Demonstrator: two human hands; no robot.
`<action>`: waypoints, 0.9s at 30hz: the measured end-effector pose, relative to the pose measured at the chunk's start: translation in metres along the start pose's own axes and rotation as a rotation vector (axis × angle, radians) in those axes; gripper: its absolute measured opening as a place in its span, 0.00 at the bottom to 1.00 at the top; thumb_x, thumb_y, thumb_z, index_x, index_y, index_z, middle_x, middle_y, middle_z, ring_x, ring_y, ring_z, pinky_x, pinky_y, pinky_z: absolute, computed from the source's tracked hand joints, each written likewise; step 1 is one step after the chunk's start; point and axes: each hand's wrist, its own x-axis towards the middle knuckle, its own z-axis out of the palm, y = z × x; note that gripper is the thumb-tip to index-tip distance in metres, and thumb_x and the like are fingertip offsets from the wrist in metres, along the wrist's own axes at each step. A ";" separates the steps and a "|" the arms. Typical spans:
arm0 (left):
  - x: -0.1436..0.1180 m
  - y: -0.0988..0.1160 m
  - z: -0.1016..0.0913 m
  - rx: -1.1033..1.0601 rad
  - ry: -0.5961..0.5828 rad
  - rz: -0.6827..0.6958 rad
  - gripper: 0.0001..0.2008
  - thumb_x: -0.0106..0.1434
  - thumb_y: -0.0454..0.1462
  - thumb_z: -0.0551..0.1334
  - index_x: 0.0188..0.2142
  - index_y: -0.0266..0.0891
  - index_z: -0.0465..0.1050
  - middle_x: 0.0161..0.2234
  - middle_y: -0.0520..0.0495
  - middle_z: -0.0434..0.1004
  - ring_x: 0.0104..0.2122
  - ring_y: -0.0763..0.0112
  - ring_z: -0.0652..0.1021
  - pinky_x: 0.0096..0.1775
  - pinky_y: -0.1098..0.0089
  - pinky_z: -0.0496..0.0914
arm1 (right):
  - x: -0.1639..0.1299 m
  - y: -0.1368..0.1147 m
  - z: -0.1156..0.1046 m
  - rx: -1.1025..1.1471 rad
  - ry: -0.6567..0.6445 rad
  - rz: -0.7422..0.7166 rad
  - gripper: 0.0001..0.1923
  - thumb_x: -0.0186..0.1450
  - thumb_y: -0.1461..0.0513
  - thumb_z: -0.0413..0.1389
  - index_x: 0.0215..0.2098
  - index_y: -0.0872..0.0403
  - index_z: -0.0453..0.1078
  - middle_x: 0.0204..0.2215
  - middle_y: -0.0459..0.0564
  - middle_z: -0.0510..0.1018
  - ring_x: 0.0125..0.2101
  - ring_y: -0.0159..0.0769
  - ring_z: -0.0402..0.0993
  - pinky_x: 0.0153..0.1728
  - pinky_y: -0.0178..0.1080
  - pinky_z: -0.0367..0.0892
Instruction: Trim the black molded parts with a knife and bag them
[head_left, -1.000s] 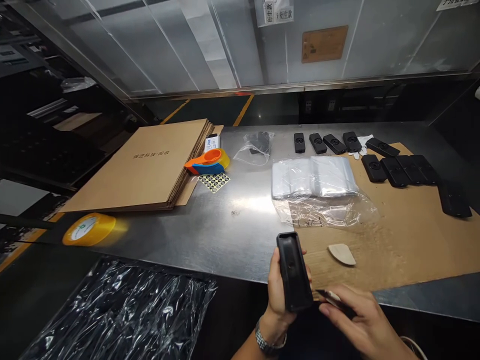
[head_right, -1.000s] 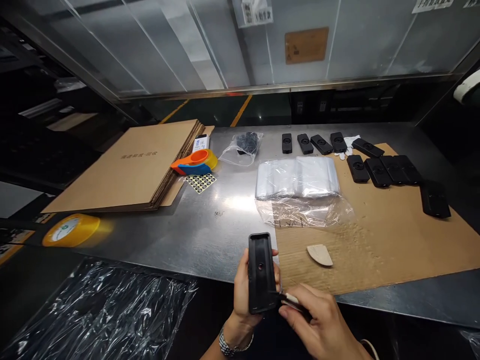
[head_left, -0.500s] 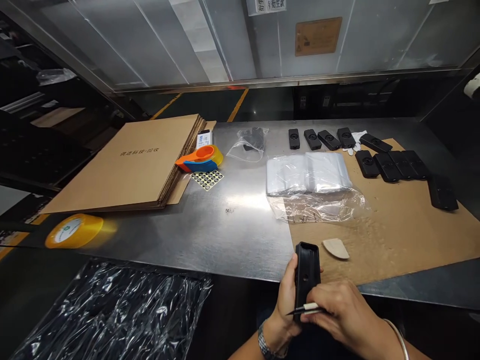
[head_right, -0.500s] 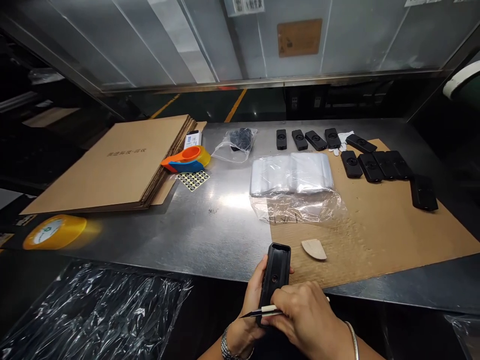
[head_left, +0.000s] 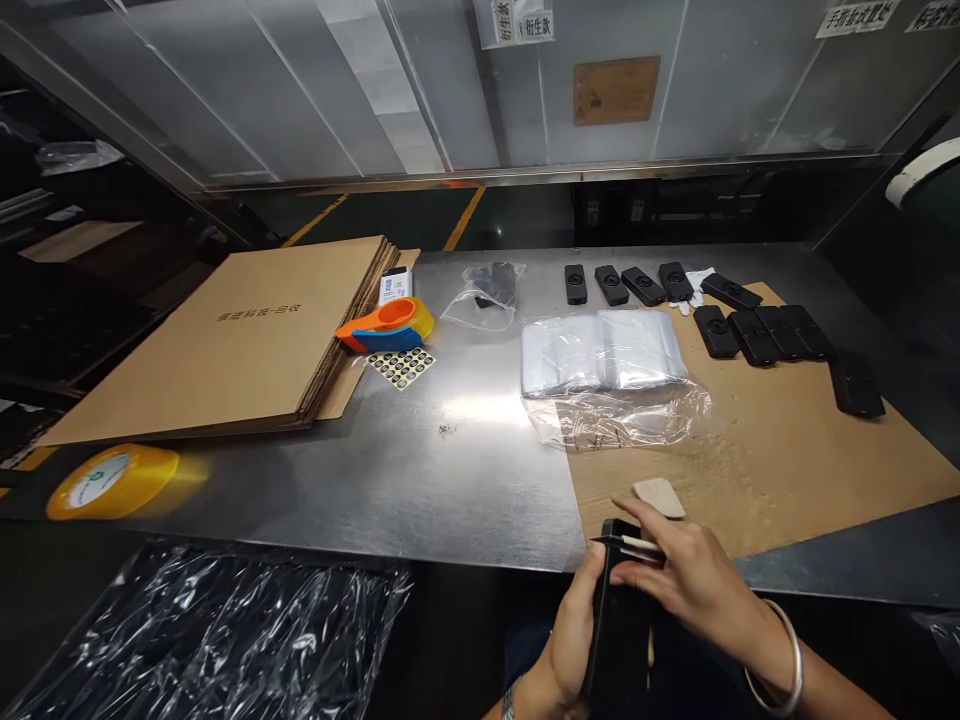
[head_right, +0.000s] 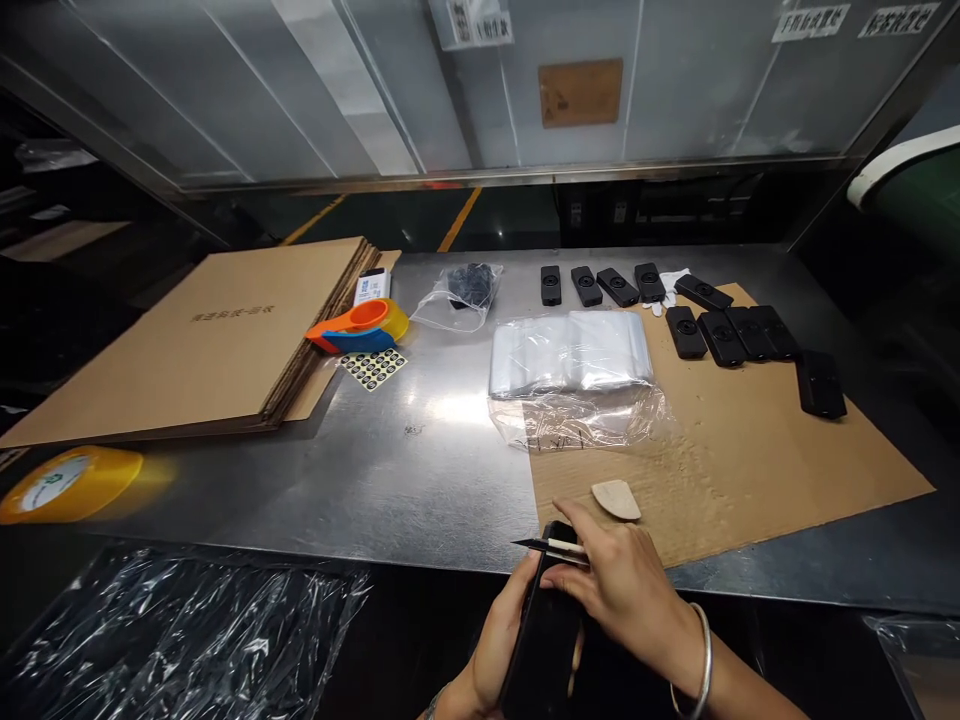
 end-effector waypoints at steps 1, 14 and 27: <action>-0.001 0.000 0.000 0.035 0.015 -0.027 0.37 0.61 0.57 0.43 0.20 0.27 0.72 0.12 0.43 0.65 0.10 0.74 0.66 0.12 0.76 0.56 | 0.001 0.001 -0.003 0.034 -0.013 -0.002 0.23 0.59 0.59 0.59 0.52 0.53 0.63 0.29 0.46 0.78 0.27 0.33 0.74 0.29 0.33 0.66; 0.000 -0.001 -0.005 -0.002 -0.018 -0.097 0.37 0.60 0.57 0.40 0.35 0.27 0.73 0.13 0.42 0.69 0.10 0.72 0.68 0.12 0.77 0.59 | 0.010 0.016 -0.013 0.484 -0.048 0.206 0.15 0.65 0.55 0.48 0.27 0.56 0.66 0.16 0.40 0.62 0.18 0.26 0.58 0.20 0.31 0.54; 0.001 -0.006 -0.006 -0.206 0.018 0.398 0.30 0.60 0.56 0.51 0.40 0.30 0.73 0.23 0.45 0.73 0.24 0.67 0.73 0.33 0.67 0.68 | -0.033 0.004 0.042 0.573 -0.086 0.362 0.14 0.59 0.57 0.54 0.41 0.53 0.60 0.26 0.42 0.69 0.25 0.29 0.63 0.28 0.33 0.61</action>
